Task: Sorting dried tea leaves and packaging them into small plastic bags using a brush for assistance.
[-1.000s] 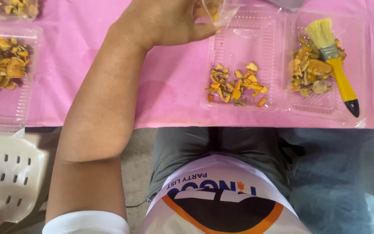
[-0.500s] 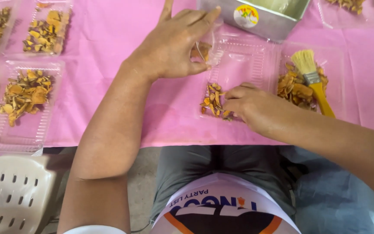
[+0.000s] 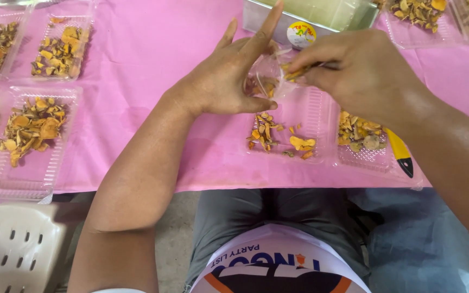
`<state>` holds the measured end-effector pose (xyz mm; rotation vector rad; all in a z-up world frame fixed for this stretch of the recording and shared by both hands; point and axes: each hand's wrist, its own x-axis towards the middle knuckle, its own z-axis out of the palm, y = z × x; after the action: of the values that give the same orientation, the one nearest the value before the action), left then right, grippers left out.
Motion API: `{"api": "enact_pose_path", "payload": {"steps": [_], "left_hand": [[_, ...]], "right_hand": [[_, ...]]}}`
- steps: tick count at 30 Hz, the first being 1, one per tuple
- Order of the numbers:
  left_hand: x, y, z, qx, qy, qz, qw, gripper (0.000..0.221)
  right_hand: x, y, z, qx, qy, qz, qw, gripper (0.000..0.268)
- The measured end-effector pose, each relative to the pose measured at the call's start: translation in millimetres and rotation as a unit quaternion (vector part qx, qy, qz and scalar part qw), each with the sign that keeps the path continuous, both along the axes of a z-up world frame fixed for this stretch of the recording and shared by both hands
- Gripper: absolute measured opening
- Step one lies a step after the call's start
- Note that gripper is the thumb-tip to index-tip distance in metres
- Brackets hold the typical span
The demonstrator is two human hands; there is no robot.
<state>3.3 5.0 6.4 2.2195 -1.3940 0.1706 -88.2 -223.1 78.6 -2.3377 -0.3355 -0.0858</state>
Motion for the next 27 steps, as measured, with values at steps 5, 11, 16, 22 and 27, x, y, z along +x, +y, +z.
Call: {"api": "enact_pose_path", "payload": {"steps": [5, 11, 16, 22, 27], "left_hand": [[-1.0, -5.1, -2.6, -0.061, 0.071, -0.048, 0.994, 0.136], [-1.4, -1.3, -3.8, -0.181, 0.261, -0.062, 0.946, 0.121], [12.3, -3.8, -18.5, -0.267, 0.275, -0.115, 0.916, 0.114], [4.9, -4.9, -6.7, -0.342, 0.416, -0.137, 0.831, 0.109], [4.9, -4.9, -2.7, -0.37, 0.349, -0.225, 0.831, 0.079]], "right_hand": [[40.9, 0.6, -29.4, -0.149, -0.137, 0.1, 0.974, 0.024], [42.3, 13.8, -9.1, -0.164, -0.099, 0.057, 0.98, 0.026], [43.4, 9.7, 15.8, -0.186, -0.059, 0.048, 0.98, 0.022], [27.6, 11.0, 34.8, -0.137, -0.099, 0.073, 0.983, 0.044], [9.9, 21.6, 57.6, -0.31, -0.029, 0.179, 0.933, 0.036]]}}
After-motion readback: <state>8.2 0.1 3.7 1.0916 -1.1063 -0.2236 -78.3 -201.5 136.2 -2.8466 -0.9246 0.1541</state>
